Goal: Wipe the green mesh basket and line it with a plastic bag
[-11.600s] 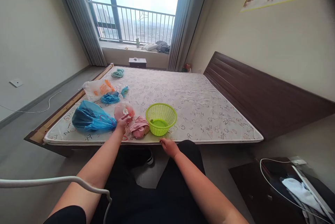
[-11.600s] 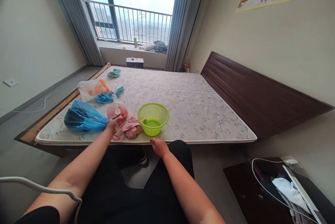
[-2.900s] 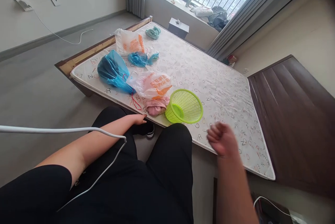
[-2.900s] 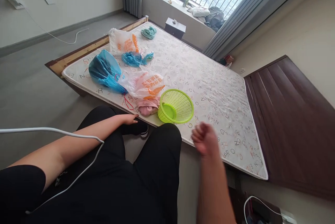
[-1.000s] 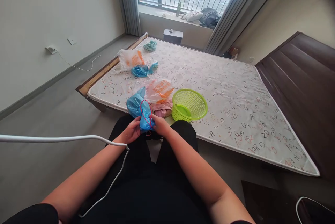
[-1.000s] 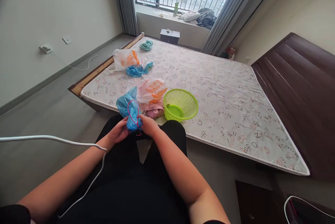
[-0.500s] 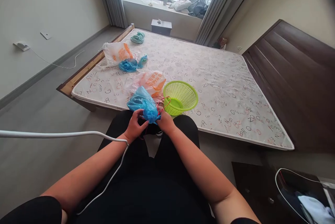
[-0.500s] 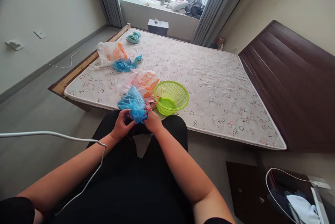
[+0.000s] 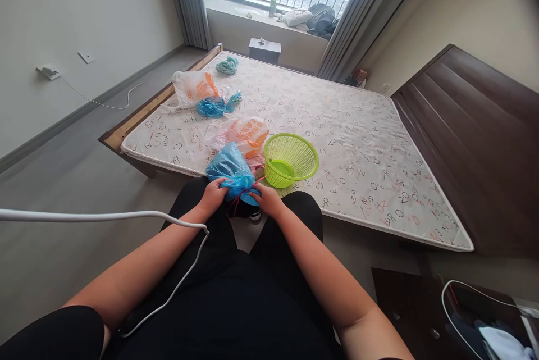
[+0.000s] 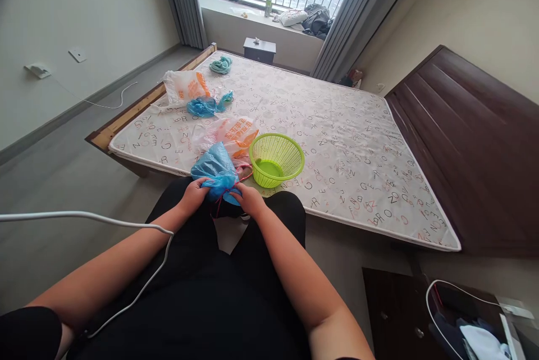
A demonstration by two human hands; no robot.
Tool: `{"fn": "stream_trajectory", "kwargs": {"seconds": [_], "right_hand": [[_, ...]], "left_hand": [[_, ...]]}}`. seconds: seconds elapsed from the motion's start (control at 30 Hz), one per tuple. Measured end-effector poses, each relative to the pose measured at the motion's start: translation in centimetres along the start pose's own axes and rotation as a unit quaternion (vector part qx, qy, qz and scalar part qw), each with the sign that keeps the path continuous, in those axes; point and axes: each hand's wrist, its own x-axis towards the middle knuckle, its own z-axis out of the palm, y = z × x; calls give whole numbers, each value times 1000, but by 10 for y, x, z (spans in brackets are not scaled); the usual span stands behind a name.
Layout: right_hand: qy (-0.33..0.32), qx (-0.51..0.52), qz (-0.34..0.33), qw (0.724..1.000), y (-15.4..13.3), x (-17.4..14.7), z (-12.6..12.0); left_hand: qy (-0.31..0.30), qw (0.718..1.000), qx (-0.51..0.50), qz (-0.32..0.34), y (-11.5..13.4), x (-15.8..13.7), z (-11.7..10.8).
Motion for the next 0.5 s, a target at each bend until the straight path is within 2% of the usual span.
{"fn": "stream_trajectory", "kwargs": {"seconds": [0.07,0.13,0.2,0.27,0.33,0.43,0.5], "right_hand": [[5,32,17,999,3,2,-3],[41,55,28,997,5,5,-5],[76,71,38,994,7,8,-7],[61,76,42,994,11,11,-7],[33,78,42,996,16,13,-6],[1,105,32,994,20,15,-3],[-38,134,22,990,16,14,0]], "left_hand": [[10,1000,7,-19,-1,0,3],[30,999,22,-4,1,-1,4],[66,996,41,54,5,-4,3],[79,988,55,119,12,-8,1],[42,986,52,151,19,-15,1],[-55,988,24,143,25,-24,6],[-93,986,14,134,23,-26,11]]}}
